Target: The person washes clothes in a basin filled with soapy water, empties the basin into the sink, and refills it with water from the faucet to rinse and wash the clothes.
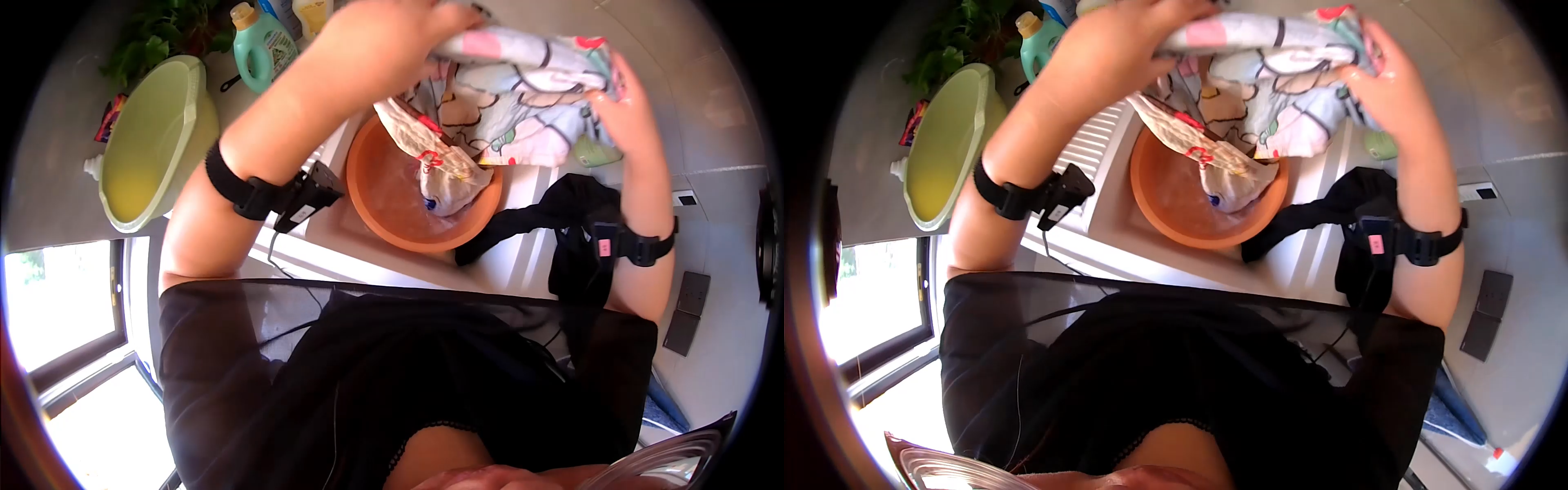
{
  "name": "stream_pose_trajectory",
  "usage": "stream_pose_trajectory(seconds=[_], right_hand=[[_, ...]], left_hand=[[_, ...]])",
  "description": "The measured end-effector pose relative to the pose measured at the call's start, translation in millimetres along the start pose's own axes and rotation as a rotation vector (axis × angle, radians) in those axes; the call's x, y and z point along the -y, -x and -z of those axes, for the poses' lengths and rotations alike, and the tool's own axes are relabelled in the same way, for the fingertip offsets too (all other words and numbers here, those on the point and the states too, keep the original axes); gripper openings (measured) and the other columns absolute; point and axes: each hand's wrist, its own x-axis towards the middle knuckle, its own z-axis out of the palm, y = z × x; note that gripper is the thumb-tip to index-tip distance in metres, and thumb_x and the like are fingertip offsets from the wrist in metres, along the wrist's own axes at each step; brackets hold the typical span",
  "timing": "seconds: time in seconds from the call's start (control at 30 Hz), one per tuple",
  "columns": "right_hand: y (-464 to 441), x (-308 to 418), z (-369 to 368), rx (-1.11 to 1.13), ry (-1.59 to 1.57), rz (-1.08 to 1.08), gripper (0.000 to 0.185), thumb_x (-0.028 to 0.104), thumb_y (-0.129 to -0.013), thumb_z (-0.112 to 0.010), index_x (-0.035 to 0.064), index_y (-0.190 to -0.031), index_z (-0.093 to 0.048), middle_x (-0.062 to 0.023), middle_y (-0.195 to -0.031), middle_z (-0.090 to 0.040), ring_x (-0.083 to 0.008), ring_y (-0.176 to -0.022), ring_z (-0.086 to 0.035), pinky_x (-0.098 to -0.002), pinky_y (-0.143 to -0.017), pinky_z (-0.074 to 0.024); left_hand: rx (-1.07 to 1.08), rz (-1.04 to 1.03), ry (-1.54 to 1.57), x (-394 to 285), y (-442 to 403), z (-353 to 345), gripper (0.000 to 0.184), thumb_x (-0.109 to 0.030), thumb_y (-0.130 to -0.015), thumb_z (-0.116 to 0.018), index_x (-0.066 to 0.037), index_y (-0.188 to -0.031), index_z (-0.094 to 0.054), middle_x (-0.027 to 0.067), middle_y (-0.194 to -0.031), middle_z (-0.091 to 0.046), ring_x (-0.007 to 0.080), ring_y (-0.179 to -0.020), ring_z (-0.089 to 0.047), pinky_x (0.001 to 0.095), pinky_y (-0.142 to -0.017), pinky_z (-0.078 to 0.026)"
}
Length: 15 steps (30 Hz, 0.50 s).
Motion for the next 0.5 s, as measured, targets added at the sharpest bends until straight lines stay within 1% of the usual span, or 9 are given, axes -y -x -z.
stream_pose_trajectory(seconds=[0.03,0.07,0.1,0.13,0.2,0.3,0.4,0.43,0.5], right_hand=[[-5,5,13,-0.035,0.023,0.02,0.062,-0.005,-0.075,-0.064,0.0019,-0.134,-0.044,-0.008,-0.111,-0.055,-0.0149,-0.107,-0.052,-0.0272,-0.091,-0.0428],[-13,-1,40,-0.041,0.075,0.03,0.063,-0.005,-0.076,-0.062,-0.0003,-0.135,-0.041,-0.0103,-0.119,-0.052,-0.0165,-0.112,-0.05,-0.028,-0.095,-0.0402],[-21,-7,67,-0.046,0.126,0.041,0.064,-0.006,-0.078,-0.06,-0.0025,-0.137,-0.038,-0.0126,-0.127,-0.049,-0.0182,-0.118,-0.048,-0.0288,-0.099,-0.0377],[-26,-6,86,-0.05,0.175,0.053,0.064,-0.006,-0.079,-0.057,-0.0047,-0.139,-0.035,-0.0149,-0.135,-0.047,-0.0199,-0.123,-0.045,-0.0295,-0.102,-0.0351],[-35,13,108,-0.009,0.11,0.051,0.063,-0.006,-0.079,-0.055,-0.0026,-0.139,-0.036,-0.0117,-0.129,-0.051,-0.0174,-0.118,-0.049,-0.0286,-0.099,-0.0374],[-32,29,104,-0.073,0.188,0.141,0.065,-0.007,-0.078,-0.053,-0.0011,-0.14,-0.036,-0.0106,-0.126,-0.053,-0.0156,-0.116,-0.05,-0.0285,-0.099,-0.0377],[-10,1,80,-0.005,0.408,0.196,0.059,-0.007,-0.076,-0.053,-0.003,-0.133,-0.042,-0.0108,-0.122,-0.055,-0.0148,-0.115,-0.05,-0.0285,-0.1,-0.0365],[-2,2,59,0.088,0.473,0.206,0.062,-0.006,-0.072,-0.06,0.005,-0.131,-0.046,-0.0078,-0.106,-0.056,-0.0142,-0.101,-0.053,-0.028,-0.087,-0.0418],[16,-3,11,0.187,0.53,0.208,0.065,-0.005,-0.065,-0.067,0.0153,-0.125,-0.052,-0.0056,-0.085,-0.054,-0.0159,-0.08,-0.055,-0.0285,-0.07,-0.0464]], left_hand=[[0.086,0.041,-0.06,-7,-15,19,0.048,-0.019,-0.074,-0.068,-0.018,-0.12,-0.056,0.0105,-0.096,-0.06,0.0312,-0.082,-0.063,0.0407,-0.069,-0.052],[0.175,0.084,-0.118,-16,-27,39,0.046,-0.013,-0.075,-0.064,-0.013,-0.12,-0.056,0.0136,-0.093,-0.059,0.0333,-0.084,-0.062,0.0411,-0.073,-0.052],[0.084,0.046,-0.09,-24,-32,53,0.042,-0.01,-0.076,-0.061,-0.014,-0.117,-0.056,0.0136,-0.09,-0.059,0.0338,-0.08,-0.062,0.0421,-0.07,-0.052],[0.006,-0.012,-0.14,-22,-38,57,0.043,-0.01,-0.076,-0.062,-0.014,-0.118,-0.056,0.0136,-0.089,-0.058,0.0337,-0.079,-0.062,0.0421,-0.07,-0.052],[-0.146,-0.126,-0.236,-15,-48,60,0.044,-0.012,-0.075,-0.064,-0.015,-0.119,-0.056,0.0137,-0.089,-0.058,0.0335,-0.078,-0.062,0.0421,-0.069,-0.052],[-0.154,-0.091,-0.243,-21,-48,72,0.048,-0.014,-0.074,-0.067,-0.015,-0.121,-0.054,0.0127,-0.088,-0.058,0.0328,-0.076,-0.063,0.042,-0.068,-0.052],[0.008,0.039,-0.116,-27,-31,59,0.053,-0.018,-0.073,-0.07,-0.016,-0.123,-0.052,0.0112,-0.089,-0.058,0.0313,-0.074,-0.063,0.042,-0.067,-0.052],[0.029,0.038,-0.114,-21,-21,45,0.047,-0.017,-0.074,-0.069,-0.014,-0.119,-0.055,0.0128,-0.089,-0.06,0.0321,-0.076,-0.063,0.0412,-0.069,-0.052],[0.131,0.13,-0.145,-13,3,5,0.05,-0.024,-0.074,-0.071,-0.018,-0.12,-0.054,0.0119,-0.097,-0.061,0.03,-0.079,-0.065,0.0393,-0.067,-0.053]])
